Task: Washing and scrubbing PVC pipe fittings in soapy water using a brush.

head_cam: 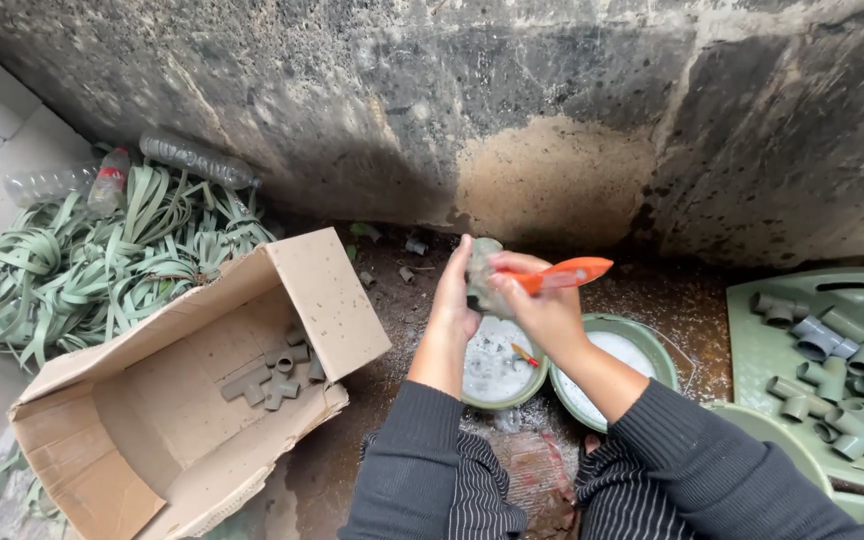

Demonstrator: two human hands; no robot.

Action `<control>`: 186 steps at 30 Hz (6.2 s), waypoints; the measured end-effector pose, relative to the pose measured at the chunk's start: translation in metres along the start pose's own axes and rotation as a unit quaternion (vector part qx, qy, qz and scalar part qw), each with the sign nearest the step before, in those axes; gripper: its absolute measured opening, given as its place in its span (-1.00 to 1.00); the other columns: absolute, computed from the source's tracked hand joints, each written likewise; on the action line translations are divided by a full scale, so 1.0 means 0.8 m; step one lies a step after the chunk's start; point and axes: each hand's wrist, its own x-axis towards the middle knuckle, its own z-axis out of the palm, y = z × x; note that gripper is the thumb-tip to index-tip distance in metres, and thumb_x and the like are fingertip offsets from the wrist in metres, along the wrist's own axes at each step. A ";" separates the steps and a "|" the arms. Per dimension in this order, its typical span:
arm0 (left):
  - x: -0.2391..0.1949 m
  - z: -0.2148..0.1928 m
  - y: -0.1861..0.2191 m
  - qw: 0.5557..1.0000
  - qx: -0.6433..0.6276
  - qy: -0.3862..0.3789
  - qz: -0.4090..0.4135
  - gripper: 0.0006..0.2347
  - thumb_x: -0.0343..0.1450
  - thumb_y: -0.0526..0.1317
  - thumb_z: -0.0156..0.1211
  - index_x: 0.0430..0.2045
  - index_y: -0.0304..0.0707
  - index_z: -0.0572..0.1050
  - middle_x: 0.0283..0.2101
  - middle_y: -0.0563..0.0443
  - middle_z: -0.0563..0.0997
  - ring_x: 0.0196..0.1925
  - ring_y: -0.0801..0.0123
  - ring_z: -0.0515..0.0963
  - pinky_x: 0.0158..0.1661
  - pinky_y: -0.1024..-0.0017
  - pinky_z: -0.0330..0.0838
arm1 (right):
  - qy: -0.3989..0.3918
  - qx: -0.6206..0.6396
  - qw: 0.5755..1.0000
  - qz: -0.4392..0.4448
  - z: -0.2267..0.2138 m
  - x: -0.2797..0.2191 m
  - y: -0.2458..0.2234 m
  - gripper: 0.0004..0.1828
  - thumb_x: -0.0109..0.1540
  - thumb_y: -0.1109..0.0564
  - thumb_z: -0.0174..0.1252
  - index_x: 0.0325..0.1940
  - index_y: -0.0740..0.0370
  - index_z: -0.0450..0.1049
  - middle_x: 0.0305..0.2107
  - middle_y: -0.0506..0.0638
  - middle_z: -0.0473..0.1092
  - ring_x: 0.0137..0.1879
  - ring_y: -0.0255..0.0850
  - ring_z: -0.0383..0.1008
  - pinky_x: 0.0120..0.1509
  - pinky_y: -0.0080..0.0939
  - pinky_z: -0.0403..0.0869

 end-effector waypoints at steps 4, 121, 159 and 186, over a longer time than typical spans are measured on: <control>-0.041 0.015 0.017 0.999 0.021 0.027 -0.018 -0.51 0.14 0.16 0.17 -0.17 -0.12 0.40 -0.12 -0.16 0.40 -0.09 0.16 0.41 -0.12 0.27 0.31 | 0.012 0.001 1.000 0.006 0.004 0.010 0.013 -0.87 -0.04 0.16 0.23 -0.41 0.07 0.52 -0.39 -0.05 0.46 -0.11 -0.22 0.42 0.08 -0.25 0.28; -0.035 0.010 0.010 0.981 0.111 -0.149 0.059 -0.51 0.23 -0.04 0.20 -0.06 -0.32 0.27 -0.16 -0.32 0.41 -0.14 -0.05 0.44 -0.29 0.04 0.48 | 0.328 0.313 0.868 0.204 0.001 0.024 0.024 -0.74 0.11 0.20 0.08 -0.14 0.34 0.36 -0.27 0.25 0.38 -0.13 -0.09 0.45 -0.10 -0.15 0.50; 0.020 -0.036 0.008 0.974 0.006 0.210 0.083 -0.44 0.24 0.28 -0.17 -0.23 -0.26 0.34 -0.41 -0.24 0.48 -0.39 0.12 0.54 -0.30 0.11 0.43 | -0.304 -0.242 0.918 0.076 0.050 -0.084 0.266 -0.83 0.04 0.10 0.14 -0.31 0.11 0.41 -0.47 0.10 0.44 -0.22 0.11 0.41 -0.10 0.08 0.35; 0.007 -0.040 0.017 0.984 -0.061 0.147 0.081 -0.41 0.37 0.08 -0.23 0.09 -0.44 -0.14 0.03 -0.33 0.11 0.00 0.15 0.28 -0.01 0.07 0.25 | -0.383 -0.461 0.786 0.152 -0.054 0.045 -0.081 -0.70 0.13 0.12 -0.10 -0.11 0.25 0.39 -0.36 0.20 0.42 -0.20 -0.01 0.44 -0.17 -0.08 0.45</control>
